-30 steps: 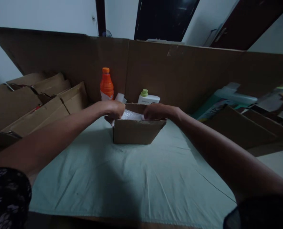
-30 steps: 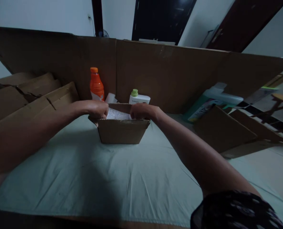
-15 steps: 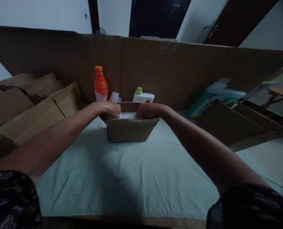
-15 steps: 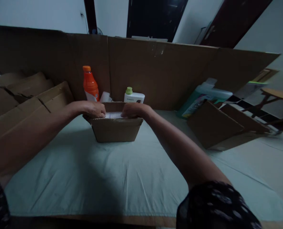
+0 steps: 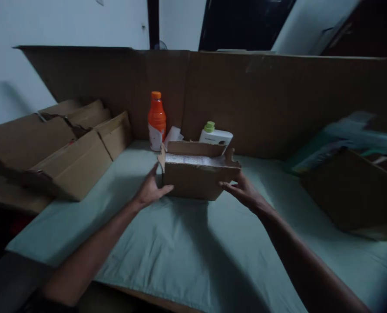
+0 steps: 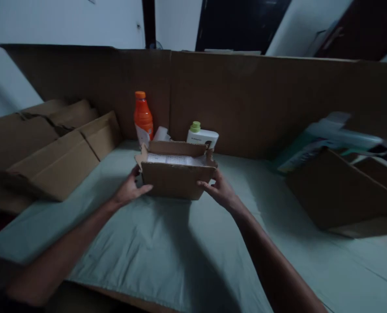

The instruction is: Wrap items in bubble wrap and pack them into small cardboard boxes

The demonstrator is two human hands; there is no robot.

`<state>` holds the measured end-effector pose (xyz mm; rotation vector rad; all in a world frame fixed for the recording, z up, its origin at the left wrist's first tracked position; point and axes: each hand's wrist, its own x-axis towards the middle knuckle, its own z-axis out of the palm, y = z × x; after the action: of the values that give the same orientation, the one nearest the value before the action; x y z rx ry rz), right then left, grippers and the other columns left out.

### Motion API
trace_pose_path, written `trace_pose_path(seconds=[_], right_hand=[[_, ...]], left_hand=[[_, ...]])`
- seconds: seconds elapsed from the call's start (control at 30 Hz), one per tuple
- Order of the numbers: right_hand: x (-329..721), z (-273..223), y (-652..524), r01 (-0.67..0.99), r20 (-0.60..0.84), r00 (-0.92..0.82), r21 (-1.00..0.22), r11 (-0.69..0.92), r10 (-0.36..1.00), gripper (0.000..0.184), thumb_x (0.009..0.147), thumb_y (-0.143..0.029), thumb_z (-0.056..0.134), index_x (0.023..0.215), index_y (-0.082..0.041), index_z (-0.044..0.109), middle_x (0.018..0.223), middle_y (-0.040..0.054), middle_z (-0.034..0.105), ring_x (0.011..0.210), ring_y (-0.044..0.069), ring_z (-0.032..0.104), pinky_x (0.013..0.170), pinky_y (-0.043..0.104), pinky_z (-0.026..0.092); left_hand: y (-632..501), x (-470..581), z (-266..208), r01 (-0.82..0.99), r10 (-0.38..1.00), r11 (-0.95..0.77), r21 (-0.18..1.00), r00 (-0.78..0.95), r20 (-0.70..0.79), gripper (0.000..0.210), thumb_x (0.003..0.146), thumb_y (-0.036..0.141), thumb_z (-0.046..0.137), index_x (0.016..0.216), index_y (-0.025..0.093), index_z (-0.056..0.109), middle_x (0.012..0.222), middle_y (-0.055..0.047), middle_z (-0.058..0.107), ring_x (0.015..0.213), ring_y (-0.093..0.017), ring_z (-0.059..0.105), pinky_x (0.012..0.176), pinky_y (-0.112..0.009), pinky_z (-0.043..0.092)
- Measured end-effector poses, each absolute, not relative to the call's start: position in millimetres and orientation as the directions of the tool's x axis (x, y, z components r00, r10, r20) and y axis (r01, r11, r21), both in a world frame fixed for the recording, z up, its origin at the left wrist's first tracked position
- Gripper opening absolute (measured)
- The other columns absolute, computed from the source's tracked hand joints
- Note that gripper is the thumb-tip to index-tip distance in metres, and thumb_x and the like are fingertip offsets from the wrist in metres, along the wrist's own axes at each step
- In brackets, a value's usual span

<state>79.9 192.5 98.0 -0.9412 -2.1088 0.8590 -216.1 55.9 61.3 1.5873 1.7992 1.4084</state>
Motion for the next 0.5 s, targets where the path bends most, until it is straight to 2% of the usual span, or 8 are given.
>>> trace_pose_path(seconds=[0.03, 0.13, 0.27, 0.33, 0.4, 0.5], right_hand=[[70.3, 87.6, 195.4, 0.311, 0.270, -0.523, -0.822, 0.476, 0.808, 0.062, 0.075, -0.061, 0.073, 0.119, -0.017, 0.065, 0.117, 0.0146, 0.072, 0.105, 0.032, 0.069, 0.080, 0.044, 0.062], [64.6, 78.3, 192.5, 0.249, 0.196, -0.484, -0.903, 0.350, 0.853, 0.063, 0.071, -0.060, 0.078, 0.116, -0.017, 0.067, 0.113, 0.0143, 0.075, 0.104, 0.036, 0.071, 0.091, 0.053, 0.059], [112.9, 91.9, 168.2, 0.338, 0.168, -0.374, -0.891, 0.303, 0.912, 0.044, 0.070, -0.058, 0.079, 0.104, -0.030, 0.075, 0.107, 0.0135, 0.076, 0.101, 0.040, 0.072, 0.085, 0.051, 0.063], [131.0, 99.4, 151.6, 0.377, 0.164, -0.356, -0.876, 0.302, 0.920, 0.038, 0.071, -0.059, 0.079, 0.100, -0.035, 0.077, 0.107, 0.0139, 0.076, 0.100, 0.040, 0.072, 0.080, 0.049, 0.064], [126.0, 103.0, 138.1, 0.387, 0.152, -0.419, -0.862, 0.327, 0.895, 0.042, 0.071, -0.060, 0.079, 0.102, -0.033, 0.077, 0.109, 0.0132, 0.075, 0.099, 0.039, 0.072, 0.079, 0.049, 0.063], [71.9, 100.1, 135.0, 0.327, 0.117, -0.597, -0.868, 0.374, 0.794, 0.053, 0.073, -0.061, 0.077, 0.107, -0.021, 0.073, 0.112, 0.0137, 0.074, 0.101, 0.036, 0.071, 0.084, 0.047, 0.061]], left_hand=[[63.9, -208.6, 56.0, 0.491, 0.911, -0.164, 0.856, -0.256, 0.322, 0.084, 0.072, 0.039, 0.075, 0.146, 0.015, 0.042, 0.138, -0.017, 0.060, 0.124, -0.029, 0.059, 0.107, -0.046, 0.048], [75.7, -183.9, 57.2, 0.397, 0.914, -0.173, 0.901, -0.276, 0.297, 0.084, 0.078, 0.031, 0.072, 0.151, 0.015, 0.033, 0.137, -0.017, 0.059, 0.125, -0.028, 0.059, 0.109, -0.045, 0.047], [44.4, -144.2, 60.4, 0.399, 0.899, -0.244, 0.884, -0.250, 0.360, 0.094, 0.080, 0.033, 0.073, 0.157, 0.017, 0.021, 0.150, -0.018, 0.047, 0.139, -0.031, 0.047, 0.117, -0.045, 0.041], [15.5, -131.1, 55.0, 0.399, 0.886, -0.262, 0.879, -0.262, 0.383, 0.094, 0.080, 0.034, 0.072, 0.158, 0.017, 0.021, 0.152, -0.019, 0.045, 0.143, -0.032, 0.043, 0.119, -0.045, 0.038], [-12.8, -131.0, 47.8, 0.398, 0.866, -0.225, 0.889, -0.335, 0.370, 0.089, 0.081, 0.032, 0.070, 0.156, 0.017, 0.025, 0.148, -0.019, 0.049, 0.141, -0.032, 0.045, 0.119, -0.046, 0.037], [-42.5, -156.4, 40.6, 0.402, 0.794, -0.102, 0.910, -0.517, 0.318, 0.077, 0.081, 0.030, 0.067, 0.150, 0.014, 0.035, 0.135, -0.018, 0.059, 0.134, -0.032, 0.052, 0.117, -0.048, 0.038]])
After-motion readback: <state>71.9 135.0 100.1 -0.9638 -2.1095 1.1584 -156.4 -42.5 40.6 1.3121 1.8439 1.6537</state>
